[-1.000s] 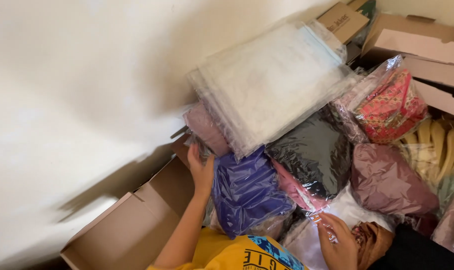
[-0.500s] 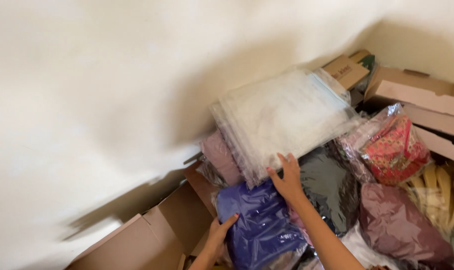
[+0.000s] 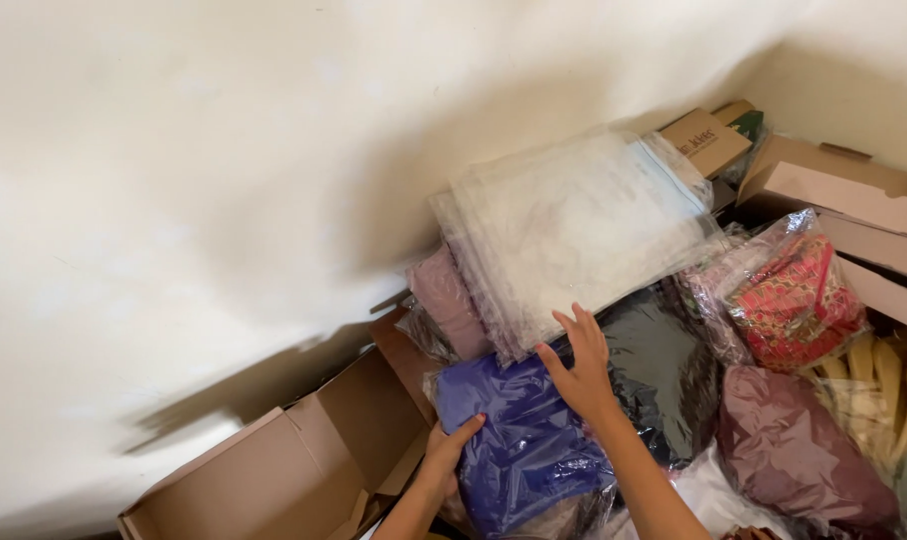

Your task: Sorting and organizing packaged clothing items on a table in a stockroom.

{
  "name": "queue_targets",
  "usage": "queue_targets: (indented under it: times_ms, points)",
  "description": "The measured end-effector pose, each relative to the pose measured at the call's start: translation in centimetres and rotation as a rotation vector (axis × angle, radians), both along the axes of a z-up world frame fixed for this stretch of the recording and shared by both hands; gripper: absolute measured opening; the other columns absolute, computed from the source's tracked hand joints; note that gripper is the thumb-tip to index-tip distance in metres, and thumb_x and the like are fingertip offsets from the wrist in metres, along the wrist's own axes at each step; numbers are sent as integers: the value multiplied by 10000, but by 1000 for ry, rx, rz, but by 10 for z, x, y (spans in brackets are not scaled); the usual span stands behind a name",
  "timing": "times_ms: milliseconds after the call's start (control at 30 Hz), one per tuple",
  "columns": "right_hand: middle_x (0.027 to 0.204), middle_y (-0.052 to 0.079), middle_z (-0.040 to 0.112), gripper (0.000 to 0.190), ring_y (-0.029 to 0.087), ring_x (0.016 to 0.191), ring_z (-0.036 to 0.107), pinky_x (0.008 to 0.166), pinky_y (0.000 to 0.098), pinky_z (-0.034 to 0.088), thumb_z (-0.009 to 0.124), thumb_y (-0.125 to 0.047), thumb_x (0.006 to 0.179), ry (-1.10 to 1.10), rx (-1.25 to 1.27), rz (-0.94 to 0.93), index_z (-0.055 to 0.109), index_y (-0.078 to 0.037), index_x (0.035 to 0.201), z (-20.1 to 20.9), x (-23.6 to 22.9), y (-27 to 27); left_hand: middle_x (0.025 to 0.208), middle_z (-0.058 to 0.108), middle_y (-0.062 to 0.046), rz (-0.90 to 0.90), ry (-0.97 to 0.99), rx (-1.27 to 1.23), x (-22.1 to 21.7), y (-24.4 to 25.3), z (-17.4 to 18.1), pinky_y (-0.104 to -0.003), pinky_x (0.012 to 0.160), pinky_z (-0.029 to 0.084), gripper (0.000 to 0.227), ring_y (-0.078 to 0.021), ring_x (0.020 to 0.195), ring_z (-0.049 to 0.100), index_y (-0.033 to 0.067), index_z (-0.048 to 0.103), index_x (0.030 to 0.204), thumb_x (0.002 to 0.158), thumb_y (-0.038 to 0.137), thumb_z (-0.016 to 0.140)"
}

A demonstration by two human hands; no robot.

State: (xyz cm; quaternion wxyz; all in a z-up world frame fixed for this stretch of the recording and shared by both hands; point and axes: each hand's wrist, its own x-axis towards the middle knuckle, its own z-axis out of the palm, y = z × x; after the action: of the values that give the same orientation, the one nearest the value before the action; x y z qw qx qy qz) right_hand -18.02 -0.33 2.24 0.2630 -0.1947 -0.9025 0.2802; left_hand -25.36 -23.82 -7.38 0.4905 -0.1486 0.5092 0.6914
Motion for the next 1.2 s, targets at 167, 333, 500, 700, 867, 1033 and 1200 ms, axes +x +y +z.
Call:
queue_targets:
  times_ms: [167, 333, 500, 700, 867, 1033, 1200]
  points:
    - [1549, 196, 489, 495, 362, 1446, 428, 1164, 467, 339, 689, -358, 948, 36, -107, -48, 621, -89, 1358, 3, 71, -5, 1217, 714, -199, 117, 64, 127, 11, -2, -9, -413, 924, 557, 681, -314, 1055, 701, -40, 590, 1338, 752, 198, 845]
    - [1344, 113, 669, 443, 205, 1238, 601, 1032, 339, 449, 683, -300, 951, 47, -439, -287, 660, -59, 1321, -20, 152, 11, 1207, 718, -178, 112, 8, 241, 26, -22, 11, -412, 950, 571, 648, -295, 1059, 710, -32, 596, 1330, 783, 211, 843]
    - [1232, 103, 717, 397, 173, 1139, 639, 984, 295, 487, 636, -294, 1009, 89, -655, -280, 686, -20, 1293, -48, 198, 19, 1210, 698, -175, 84, -32, 409, 38, -43, 32, -440, 948, 577, 695, -301, 1067, 701, 4, 531, 1379, 786, 217, 824]
    - [1168, 126, 751, 420, 207, 1069, 703, 941, 339, 535, 548, -305, 1035, 142, -952, -246, 683, 6, 1284, -27, 214, -13, 1241, 684, -167, 44, 17, 684, 48, -24, 53, -447, 972, 564, 737, -300, 1113, 682, 16, 502, 1410, 796, 245, 840]
    - [1214, 64, 712, 553, 185, 1085, 705, 935, 341, 567, 459, 94, 825, 440, -1051, -183, 579, -62, 1342, -81, 244, 3, 1292, 671, -164, 3, -111, 781, 40, 38, 75, -447, 1043, 547, 695, -304, 1170, 667, 12, 534, 1407, 836, 281, 825]
    - [1074, 115, 733, 294, 184, 977, 703, 874, 314, 561, 618, -106, 947, 332, -942, -168, 622, 25, 1210, -82, 274, 5, 1318, 675, -125, -94, -73, 882, 39, 76, 110, -476, 1062, 523, 671, -297, 1204, 652, 32, 556, 1401, 846, 316, 803]
    - [939, 61, 747, 251, 147, 861, 692, 777, 306, 565, 724, -140, 883, -56, -912, -232, 705, -22, 1103, -16, 256, -32, 1330, 668, -156, -175, -153, 928, 41, 107, 107, -479, 1069, 517, 683, -310, 1213, 649, 4, 549, 1405, 863, 331, 805]
